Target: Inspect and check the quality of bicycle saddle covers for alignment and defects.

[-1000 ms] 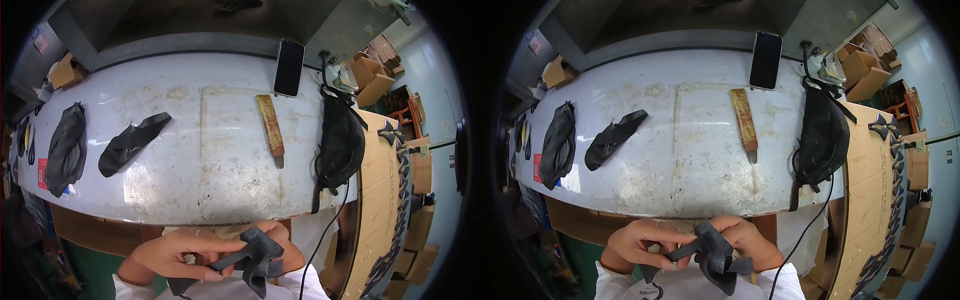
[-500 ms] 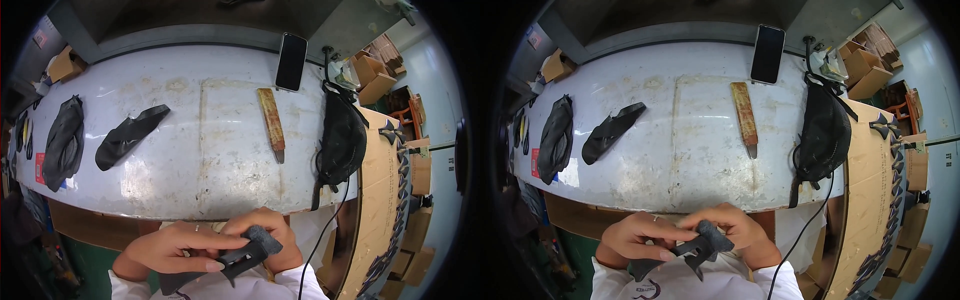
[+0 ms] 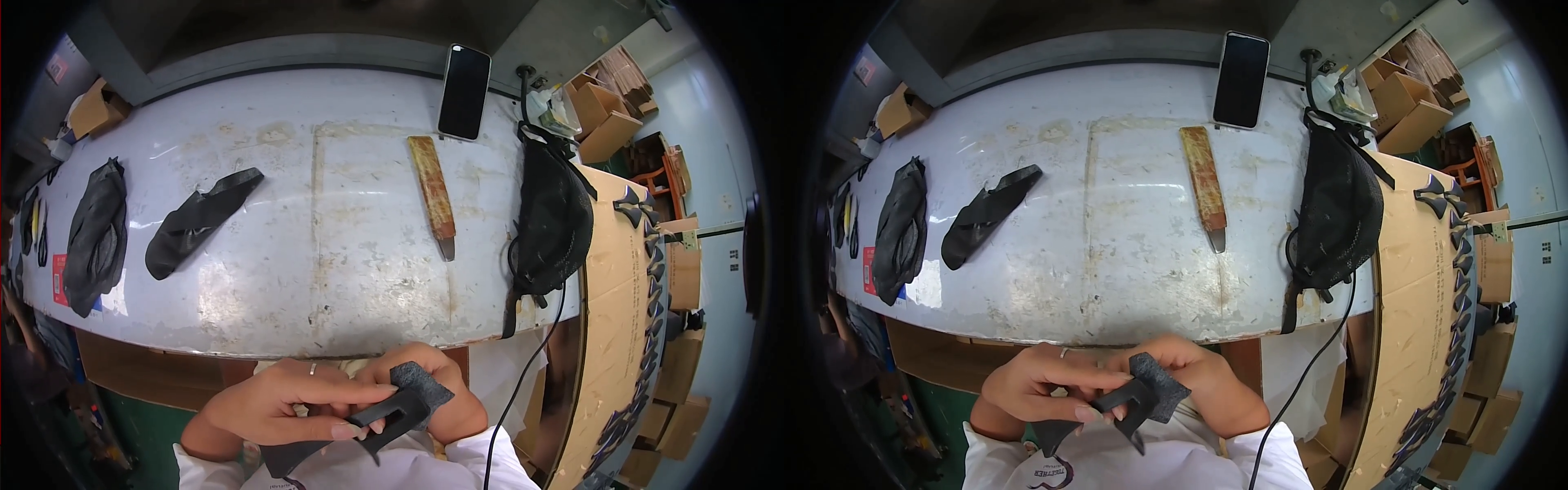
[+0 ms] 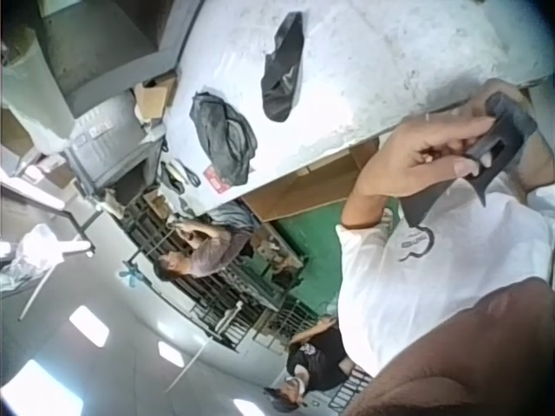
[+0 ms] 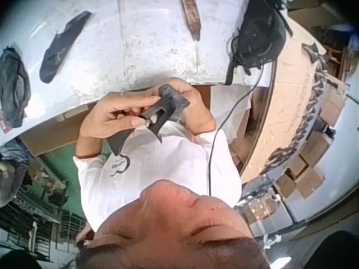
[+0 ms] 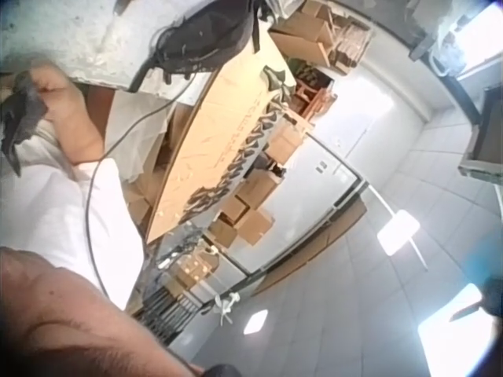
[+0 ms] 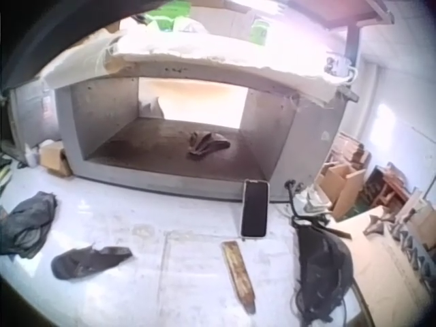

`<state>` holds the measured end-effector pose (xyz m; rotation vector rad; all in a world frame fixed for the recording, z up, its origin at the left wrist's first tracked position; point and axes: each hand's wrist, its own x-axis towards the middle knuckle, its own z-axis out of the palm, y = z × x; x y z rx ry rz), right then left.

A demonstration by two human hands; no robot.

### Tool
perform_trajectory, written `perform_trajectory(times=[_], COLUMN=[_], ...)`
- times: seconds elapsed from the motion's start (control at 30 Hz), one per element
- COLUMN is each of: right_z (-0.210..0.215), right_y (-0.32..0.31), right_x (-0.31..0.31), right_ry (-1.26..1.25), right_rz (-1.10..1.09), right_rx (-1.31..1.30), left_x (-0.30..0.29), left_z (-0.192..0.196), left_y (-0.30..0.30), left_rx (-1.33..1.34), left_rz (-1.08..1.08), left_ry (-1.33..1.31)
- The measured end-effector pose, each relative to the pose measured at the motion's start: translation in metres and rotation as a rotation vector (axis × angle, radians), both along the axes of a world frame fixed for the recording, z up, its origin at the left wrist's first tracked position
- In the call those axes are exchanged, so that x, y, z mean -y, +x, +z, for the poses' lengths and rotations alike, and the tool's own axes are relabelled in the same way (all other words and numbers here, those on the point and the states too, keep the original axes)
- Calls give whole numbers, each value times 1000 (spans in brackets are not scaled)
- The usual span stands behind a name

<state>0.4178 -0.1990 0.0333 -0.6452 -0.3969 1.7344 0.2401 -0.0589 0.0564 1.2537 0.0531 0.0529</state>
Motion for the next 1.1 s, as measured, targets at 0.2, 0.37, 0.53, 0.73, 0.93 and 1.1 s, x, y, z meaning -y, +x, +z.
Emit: perform_trajectory(times=[0.2,0.37,0.53,0.73,0.93,1.1], right_z=[5,-32,-38,-47,-46,-34], right_y=[-2,21,11,10,5,-1], right_x=[7,-9,-1,5,4,6], right_ry=[-125,355,394,379,345,250], right_rz=[-9,-48,-216,-200,-256,-199], right_rx=[-124,294,506,518,441,215], left_x=[-8,-5,-3,-1,4,8], left_z=[0,2,5,5,14,19], left_y=[-6,-4,-4,-2,3,5], left_rx=[15,-33,-77,-58,-69,-36], left_rz=[-95,-70,-39,-30,21,132], left_ry=[-31,10,-32,-3,351,506])
